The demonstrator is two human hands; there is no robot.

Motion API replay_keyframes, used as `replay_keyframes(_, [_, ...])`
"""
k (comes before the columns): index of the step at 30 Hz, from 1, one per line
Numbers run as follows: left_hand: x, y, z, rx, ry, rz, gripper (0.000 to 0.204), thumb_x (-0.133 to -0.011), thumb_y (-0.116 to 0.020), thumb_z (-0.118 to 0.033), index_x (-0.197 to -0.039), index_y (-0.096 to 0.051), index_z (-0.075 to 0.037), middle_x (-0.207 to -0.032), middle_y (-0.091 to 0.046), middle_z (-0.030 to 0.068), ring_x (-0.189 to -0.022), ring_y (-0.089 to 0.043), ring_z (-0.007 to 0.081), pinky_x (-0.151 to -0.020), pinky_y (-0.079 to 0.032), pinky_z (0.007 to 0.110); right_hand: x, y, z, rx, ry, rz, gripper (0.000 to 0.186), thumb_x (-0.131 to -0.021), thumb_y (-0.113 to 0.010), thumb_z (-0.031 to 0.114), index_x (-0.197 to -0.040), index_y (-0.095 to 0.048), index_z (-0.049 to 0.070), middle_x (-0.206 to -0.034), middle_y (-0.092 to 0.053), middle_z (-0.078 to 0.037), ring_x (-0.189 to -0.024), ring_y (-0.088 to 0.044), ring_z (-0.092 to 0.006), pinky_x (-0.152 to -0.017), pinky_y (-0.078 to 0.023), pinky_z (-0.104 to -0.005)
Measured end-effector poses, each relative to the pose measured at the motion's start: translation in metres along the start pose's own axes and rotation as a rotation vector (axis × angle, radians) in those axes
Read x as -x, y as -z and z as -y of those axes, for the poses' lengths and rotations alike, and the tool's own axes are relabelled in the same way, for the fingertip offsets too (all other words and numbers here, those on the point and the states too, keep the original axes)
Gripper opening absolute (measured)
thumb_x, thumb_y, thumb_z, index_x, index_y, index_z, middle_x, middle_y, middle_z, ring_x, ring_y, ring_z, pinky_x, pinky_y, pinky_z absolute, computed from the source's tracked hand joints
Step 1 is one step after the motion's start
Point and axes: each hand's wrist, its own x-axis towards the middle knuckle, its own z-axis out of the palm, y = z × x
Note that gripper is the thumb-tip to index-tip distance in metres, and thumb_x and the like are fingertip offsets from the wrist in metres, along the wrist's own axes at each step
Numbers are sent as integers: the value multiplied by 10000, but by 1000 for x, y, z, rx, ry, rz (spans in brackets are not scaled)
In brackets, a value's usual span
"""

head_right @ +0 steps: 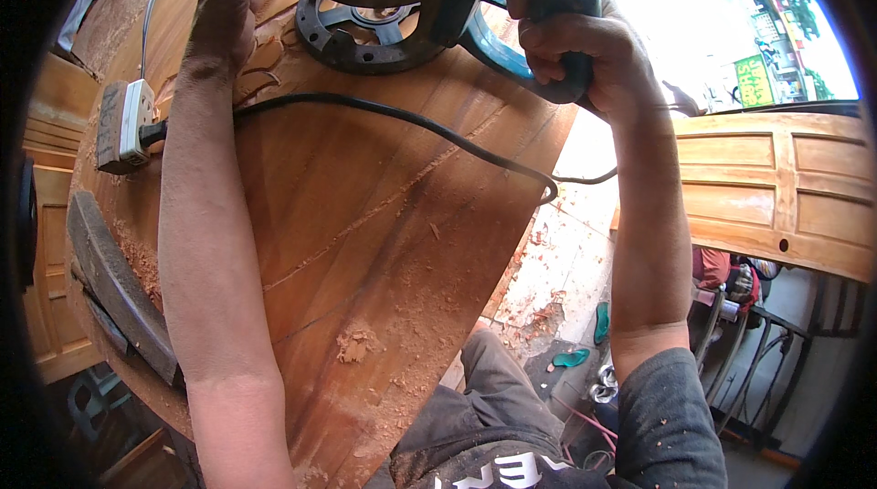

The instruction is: The person uses a handheld router to carve decorative floral patterns into a large, curved wooden surface.

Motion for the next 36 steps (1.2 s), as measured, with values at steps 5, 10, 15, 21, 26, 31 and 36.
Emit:
replay_keyframes(5, [-2, 4, 3, -9, 32, -27, 538, -1023, -561, -608, -1115, -731, -106, -1008, -727, 13, -934, -647, 132, -857, -463, 328, -1, -4, -1, 31, -14, -75, 343, -714, -658, 84, -1035, -609, -25, -690, -548, -60, -521, -515, -137, -536, -454, -290])
replay_keyframes(10, [-3, -4, 11, -3, -35, -6, 567, -1022, -554, -620, -1160, -726, -98, -1020, -722, 24, -949, -650, 136, -868, -466, 334, 2, 4, 1, 74, -21, -51, 336, -717, -660, 82, -1030, -607, -27, -656, -530, -53, -520, -515, -137, -534, -453, -283])
replay_keyframes(15, [2, -4, 4, -79, -6, -57, 570, -1025, -552, -617, -1172, -723, -93, -1021, -711, 21, -927, -659, 126, -833, -476, 300, 2, 5, 0, 66, -5, -32, 336, -720, -657, 81, -1035, -604, -23, -656, -532, -46, -520, -513, -133, -533, -449, -281])
replay_keyframes(21, [-10, 6, 18, -66, -44, -34, 548, -1032, -571, -578, -1199, -714, -76, -1028, -701, 6, -911, -664, 107, -810, -488, 275, 3, 11, -3, 90, 10, 2, 311, -788, -688, 124, -1067, -686, -11, -686, -576, -53, -547, -550, -118, -538, -434, -252])
replay_keyframes(26, [-9, 5, 23, -113, -68, -66, 513, -1047, -574, -537, -1207, -713, -70, -1025, -697, -12, -910, -654, 94, -810, -487, 268, 5, 14, -5, 73, 19, -20, 329, -778, -702, 140, -1069, -688, -14, -699, -583, -59, -547, -553, -120, -539, -443, -256])
replay_keyframes(31, [-12, 2, 19, -105, -43, -21, 516, -1062, -542, -540, -1179, -726, -73, -1009, -702, -14, -921, -647, 96, -814, -486, 273, 7, 13, -4, 59, 4, -34, 331, -774, -708, 142, -1061, -688, -22, -704, -592, -62, -540, -554, -125, -537, -456, -258])
replay_keyframes(36, [-11, -6, 16, -48, -79, 35, 565, -1057, -509, -586, -1157, -731, -76, -1004, -719, 15, -923, -654, 121, -837, -493, 300, 9, 16, -3, 65, 11, -38, 321, -770, -714, 145, -1044, -687, -20, -698, -594, -62, -532, -554, -129, -530, -454, -255])
